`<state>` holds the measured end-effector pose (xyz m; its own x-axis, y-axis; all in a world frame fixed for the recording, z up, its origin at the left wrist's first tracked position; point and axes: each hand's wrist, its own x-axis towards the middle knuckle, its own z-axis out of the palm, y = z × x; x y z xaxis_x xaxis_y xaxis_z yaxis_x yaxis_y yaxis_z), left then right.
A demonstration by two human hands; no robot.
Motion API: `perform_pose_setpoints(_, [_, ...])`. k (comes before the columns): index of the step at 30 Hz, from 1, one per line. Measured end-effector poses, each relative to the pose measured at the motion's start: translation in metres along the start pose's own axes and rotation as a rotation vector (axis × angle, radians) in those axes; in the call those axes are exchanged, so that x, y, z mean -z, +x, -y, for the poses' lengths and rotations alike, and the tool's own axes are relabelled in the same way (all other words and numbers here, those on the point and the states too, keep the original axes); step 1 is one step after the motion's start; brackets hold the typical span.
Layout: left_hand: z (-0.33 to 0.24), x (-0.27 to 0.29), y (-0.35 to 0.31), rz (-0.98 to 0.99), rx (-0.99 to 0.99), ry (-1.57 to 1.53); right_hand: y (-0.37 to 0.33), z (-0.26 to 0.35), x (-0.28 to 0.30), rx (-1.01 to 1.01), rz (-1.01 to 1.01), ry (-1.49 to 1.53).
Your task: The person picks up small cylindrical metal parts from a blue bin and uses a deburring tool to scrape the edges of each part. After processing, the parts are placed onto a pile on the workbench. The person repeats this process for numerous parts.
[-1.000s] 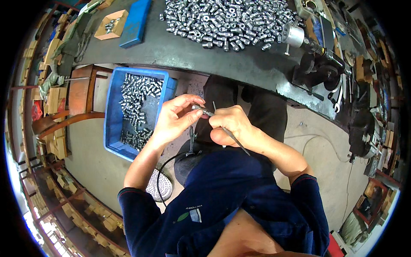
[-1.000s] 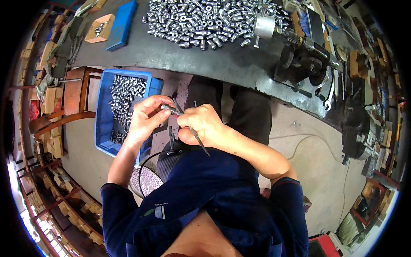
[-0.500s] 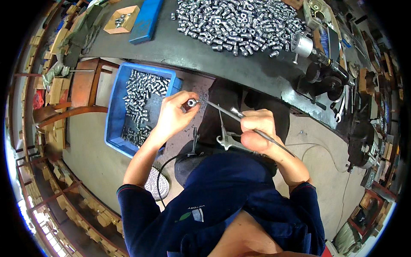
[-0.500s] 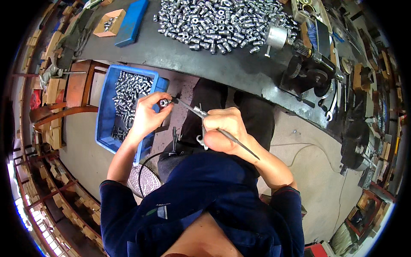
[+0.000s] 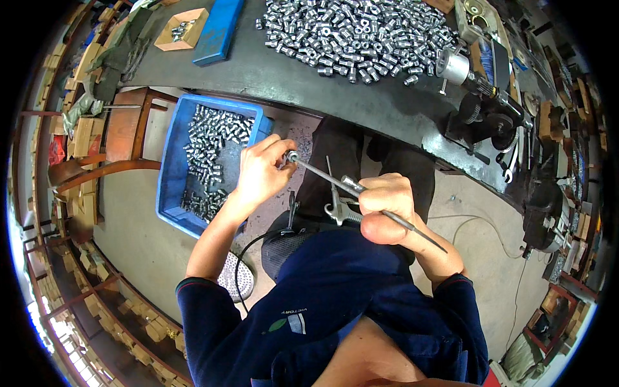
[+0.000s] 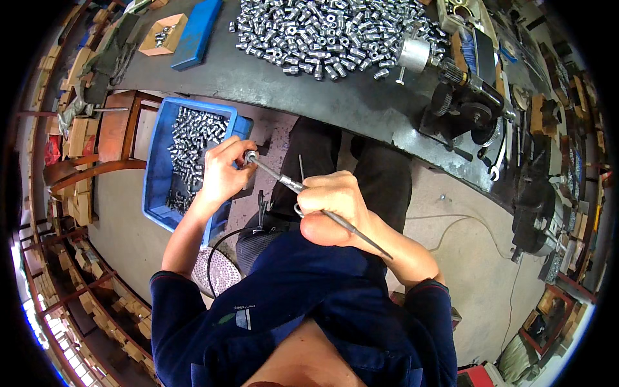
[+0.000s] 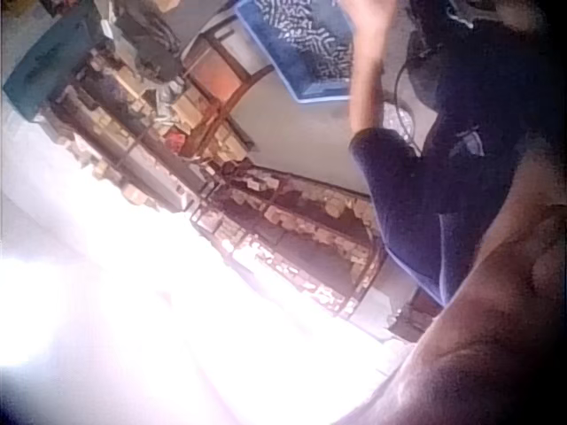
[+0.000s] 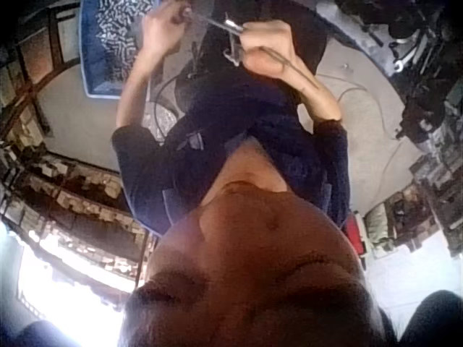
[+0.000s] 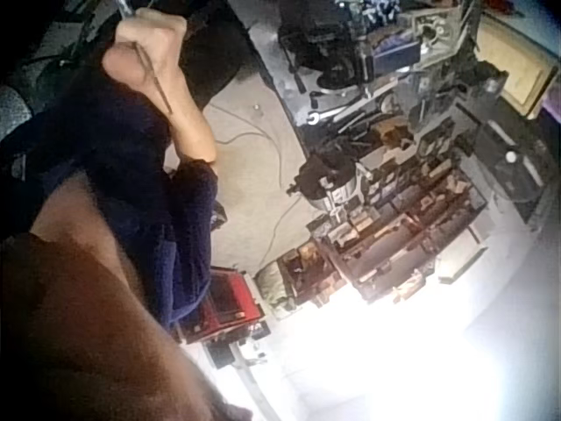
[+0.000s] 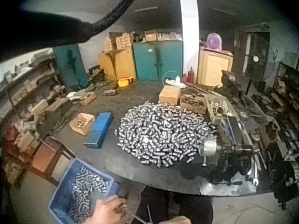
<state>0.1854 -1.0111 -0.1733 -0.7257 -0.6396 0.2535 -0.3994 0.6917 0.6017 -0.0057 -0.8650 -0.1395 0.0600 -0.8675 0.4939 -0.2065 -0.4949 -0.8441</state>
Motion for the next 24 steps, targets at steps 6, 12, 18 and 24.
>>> perform_pose_setpoints(6, [-0.005, -0.003, 0.001, 0.000, -0.149, 0.104, 0.007, -0.009, -0.008, -0.102, 0.060, 0.009])
perform_pose_setpoints(12, [-0.014, -0.020, 0.008, 0.053, -0.268, 0.077, 0.007, -0.045, -0.026, -0.065, -0.002, -0.100])
perform_pose_setpoints(18, [0.009, -0.028, 0.045, 0.025, -0.274, 0.191, -0.010, -0.014, 0.016, -0.064, -0.120, -0.124])
perform_pose_setpoints(24, [0.001, -0.050, 0.163, 0.011, -0.215, 0.168, -0.032, 0.003, 0.030, -0.172, -0.274, -0.181])
